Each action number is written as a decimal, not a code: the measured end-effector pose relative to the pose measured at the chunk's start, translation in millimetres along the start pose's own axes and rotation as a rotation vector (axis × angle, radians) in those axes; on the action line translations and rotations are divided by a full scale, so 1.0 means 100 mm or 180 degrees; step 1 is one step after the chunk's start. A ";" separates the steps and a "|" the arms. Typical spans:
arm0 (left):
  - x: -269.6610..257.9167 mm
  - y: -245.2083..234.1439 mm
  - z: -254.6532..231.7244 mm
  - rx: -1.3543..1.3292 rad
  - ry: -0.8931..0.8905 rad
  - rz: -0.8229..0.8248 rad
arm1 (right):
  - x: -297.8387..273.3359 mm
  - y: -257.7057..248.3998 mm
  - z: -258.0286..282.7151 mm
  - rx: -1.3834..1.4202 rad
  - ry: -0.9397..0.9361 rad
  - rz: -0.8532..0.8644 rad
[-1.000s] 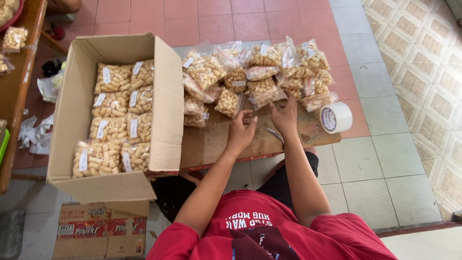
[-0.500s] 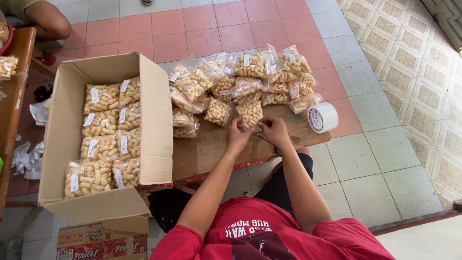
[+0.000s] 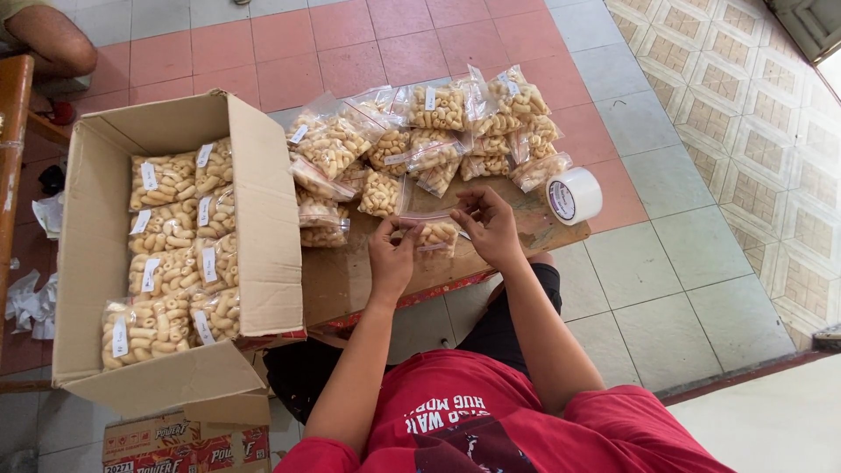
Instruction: Packing small plastic bags of snacks into a cardboard box while inspecting them.
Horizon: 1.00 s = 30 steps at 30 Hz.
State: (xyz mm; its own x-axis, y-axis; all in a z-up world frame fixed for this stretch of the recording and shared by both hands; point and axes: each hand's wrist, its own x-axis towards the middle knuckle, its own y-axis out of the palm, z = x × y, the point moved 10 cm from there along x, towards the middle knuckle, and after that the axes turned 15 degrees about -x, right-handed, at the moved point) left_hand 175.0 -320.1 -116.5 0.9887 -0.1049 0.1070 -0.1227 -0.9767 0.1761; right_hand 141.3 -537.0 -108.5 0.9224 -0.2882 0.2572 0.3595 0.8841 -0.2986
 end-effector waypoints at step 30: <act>-0.34 -0.40 0.00 0.0590 0.0060 -0.0157 | -0.31 0.59 -0.44 -0.0962 0.0157 0.0723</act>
State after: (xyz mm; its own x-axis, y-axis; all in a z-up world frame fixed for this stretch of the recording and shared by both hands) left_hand 146.1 -277.4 -127.4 0.9911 -0.0541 0.1214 -0.0543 -0.9985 -0.0013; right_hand 140.1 -492.2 -174.9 0.9864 -0.1212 0.1110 0.1637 0.7812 -0.6025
